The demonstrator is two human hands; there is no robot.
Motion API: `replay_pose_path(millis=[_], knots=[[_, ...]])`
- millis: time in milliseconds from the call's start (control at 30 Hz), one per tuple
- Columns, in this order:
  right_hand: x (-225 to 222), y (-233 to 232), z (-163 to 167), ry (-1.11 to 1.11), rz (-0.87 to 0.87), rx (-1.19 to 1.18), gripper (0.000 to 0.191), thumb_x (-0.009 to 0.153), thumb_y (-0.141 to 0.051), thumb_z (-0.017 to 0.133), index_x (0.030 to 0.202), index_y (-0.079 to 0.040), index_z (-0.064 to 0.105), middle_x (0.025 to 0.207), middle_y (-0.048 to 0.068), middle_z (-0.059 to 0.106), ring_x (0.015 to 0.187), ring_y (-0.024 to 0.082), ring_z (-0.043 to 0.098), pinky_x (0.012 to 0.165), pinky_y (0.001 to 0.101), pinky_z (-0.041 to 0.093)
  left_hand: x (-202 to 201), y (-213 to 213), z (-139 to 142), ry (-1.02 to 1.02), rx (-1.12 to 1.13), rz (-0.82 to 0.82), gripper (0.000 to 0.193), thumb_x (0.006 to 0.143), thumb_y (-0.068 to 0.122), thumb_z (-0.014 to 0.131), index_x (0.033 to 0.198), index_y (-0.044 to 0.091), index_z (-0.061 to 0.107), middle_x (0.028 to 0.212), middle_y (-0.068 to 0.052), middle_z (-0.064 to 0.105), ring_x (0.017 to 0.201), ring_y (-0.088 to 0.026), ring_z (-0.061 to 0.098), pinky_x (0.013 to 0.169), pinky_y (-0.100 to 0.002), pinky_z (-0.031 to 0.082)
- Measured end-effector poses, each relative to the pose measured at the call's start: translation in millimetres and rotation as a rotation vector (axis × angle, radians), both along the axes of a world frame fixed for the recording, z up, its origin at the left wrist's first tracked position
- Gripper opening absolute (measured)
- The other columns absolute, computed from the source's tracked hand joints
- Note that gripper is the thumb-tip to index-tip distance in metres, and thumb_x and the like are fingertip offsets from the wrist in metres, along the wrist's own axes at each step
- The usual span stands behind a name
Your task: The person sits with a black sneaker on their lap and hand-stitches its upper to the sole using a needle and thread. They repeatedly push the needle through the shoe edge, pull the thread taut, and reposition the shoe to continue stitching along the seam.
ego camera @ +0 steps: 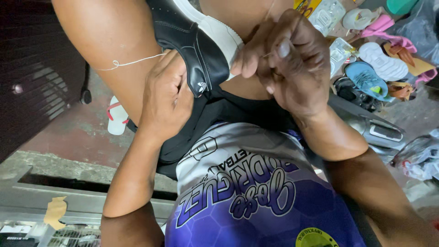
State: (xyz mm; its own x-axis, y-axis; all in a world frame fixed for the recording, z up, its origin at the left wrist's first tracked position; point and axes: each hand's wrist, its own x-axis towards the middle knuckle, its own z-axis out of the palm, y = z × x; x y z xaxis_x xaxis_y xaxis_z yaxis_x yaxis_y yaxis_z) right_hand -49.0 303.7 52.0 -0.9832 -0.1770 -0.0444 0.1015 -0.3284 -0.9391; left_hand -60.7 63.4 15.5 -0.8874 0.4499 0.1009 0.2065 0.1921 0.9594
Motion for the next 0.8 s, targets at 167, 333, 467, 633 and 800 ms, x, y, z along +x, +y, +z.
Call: replay_pose_path(millis=[167,333,467,633,800], knots=[[-6,-12,14,0.131,0.156,0.399,0.029,0.118,-0.023,0.06,0.098,-0.004,0.052,0.079,0.007,0.058,0.063,0.013,0.051,0.057,0.0262,0.041,-6,9,7,-0.025,-0.052,0.046,0.012,0.1,0.006,0.06,0.089,0.002,0.057,0.082,-0.013,0.055,0.075,-0.032,0.054,0.071,-0.038,0.043],[-27,-32,19,0.369,0.202,0.975,0.035,0.106,-0.015,0.075,0.079,-0.004,0.055,0.066,0.009,0.049,0.056,0.018,0.047,0.055,0.0358,0.038,-6,14,14,-0.059,0.015,0.122,0.003,0.091,0.003,0.062,0.09,0.001,0.06,0.08,-0.013,0.054,0.071,-0.031,0.052,0.066,-0.039,0.041],[-44,-41,15,0.381,0.106,0.99,0.036,0.113,-0.014,0.071,0.083,-0.003,0.056,0.071,0.007,0.054,0.061,0.016,0.053,0.059,0.0329,0.043,-7,13,9,-0.02,-0.01,0.166,0.014,0.096,0.0,0.062,0.085,0.004,0.054,0.078,-0.011,0.055,0.072,-0.028,0.053,0.069,-0.037,0.041],[-45,-35,11,0.225,0.069,0.679,0.033,0.12,-0.015,0.059,0.09,-0.003,0.051,0.079,0.007,0.056,0.064,0.014,0.049,0.061,0.03,0.04,-4,9,9,-0.07,0.001,0.227,0.019,0.092,0.0,0.061,0.079,0.002,0.048,0.074,-0.011,0.047,0.067,-0.025,0.047,0.065,-0.034,0.038],[-38,-8,1,-0.068,0.094,0.158,0.019,0.112,-0.019,0.054,0.097,-0.007,0.051,0.078,0.003,0.057,0.048,0.007,0.043,0.047,0.0212,0.038,4,5,20,-0.749,0.211,0.304,0.022,0.098,0.019,0.045,0.093,0.006,0.062,0.07,0.005,0.056,0.059,-0.007,0.052,0.055,-0.025,0.047]])
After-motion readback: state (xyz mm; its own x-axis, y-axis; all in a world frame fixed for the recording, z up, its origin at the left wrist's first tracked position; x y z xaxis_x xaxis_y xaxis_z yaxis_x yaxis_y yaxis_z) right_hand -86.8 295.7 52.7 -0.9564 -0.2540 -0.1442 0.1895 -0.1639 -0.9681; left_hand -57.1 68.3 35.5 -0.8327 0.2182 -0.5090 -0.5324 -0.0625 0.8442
